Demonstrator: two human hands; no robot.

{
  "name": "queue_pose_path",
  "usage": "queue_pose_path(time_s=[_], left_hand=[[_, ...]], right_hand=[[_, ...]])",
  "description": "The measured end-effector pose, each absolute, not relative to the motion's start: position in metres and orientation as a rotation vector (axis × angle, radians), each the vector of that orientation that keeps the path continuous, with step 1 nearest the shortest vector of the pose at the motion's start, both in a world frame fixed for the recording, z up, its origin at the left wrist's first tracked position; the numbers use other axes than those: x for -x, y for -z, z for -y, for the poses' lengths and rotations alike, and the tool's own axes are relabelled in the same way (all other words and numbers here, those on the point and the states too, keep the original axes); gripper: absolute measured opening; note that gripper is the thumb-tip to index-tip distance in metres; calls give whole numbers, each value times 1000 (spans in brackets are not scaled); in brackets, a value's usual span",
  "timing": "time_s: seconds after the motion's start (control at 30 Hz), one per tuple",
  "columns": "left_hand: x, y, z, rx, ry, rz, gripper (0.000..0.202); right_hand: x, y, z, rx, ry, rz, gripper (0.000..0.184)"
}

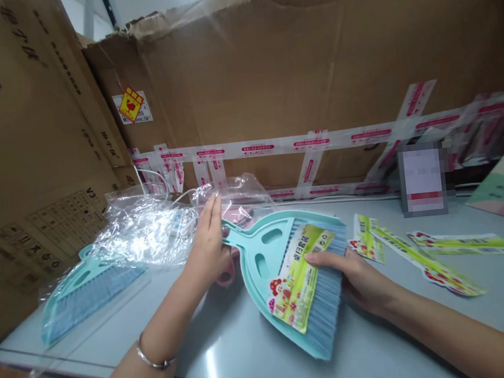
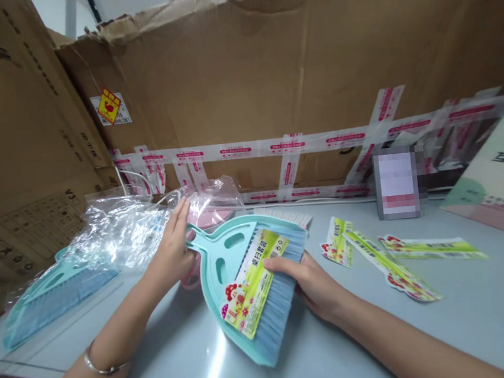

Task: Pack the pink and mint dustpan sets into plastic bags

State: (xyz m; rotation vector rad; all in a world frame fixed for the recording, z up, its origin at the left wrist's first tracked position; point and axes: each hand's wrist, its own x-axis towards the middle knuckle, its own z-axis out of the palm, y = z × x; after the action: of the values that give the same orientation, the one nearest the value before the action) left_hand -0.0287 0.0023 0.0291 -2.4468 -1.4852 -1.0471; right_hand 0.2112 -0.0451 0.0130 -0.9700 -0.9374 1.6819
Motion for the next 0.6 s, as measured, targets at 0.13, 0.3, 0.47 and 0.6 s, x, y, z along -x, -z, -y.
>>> queue_pose_path(time_s=[0.13,0.3,0.47,0.6], left_hand=[[30,-31,-3,2417,1034,1432,76],[23,-31,3,2574,935,1259,84],[11,-31,15,2845,854,1042,81],[6,-35,25,2976,732,999,82]], right_hand=[[-213,-13,41,1029,-1614,850,43],[-205,-17,41,1037,-1455,660,55],[-200,-16,43,944,-1446,563,65],[-198,-12,42,890,-1457,589,62]])
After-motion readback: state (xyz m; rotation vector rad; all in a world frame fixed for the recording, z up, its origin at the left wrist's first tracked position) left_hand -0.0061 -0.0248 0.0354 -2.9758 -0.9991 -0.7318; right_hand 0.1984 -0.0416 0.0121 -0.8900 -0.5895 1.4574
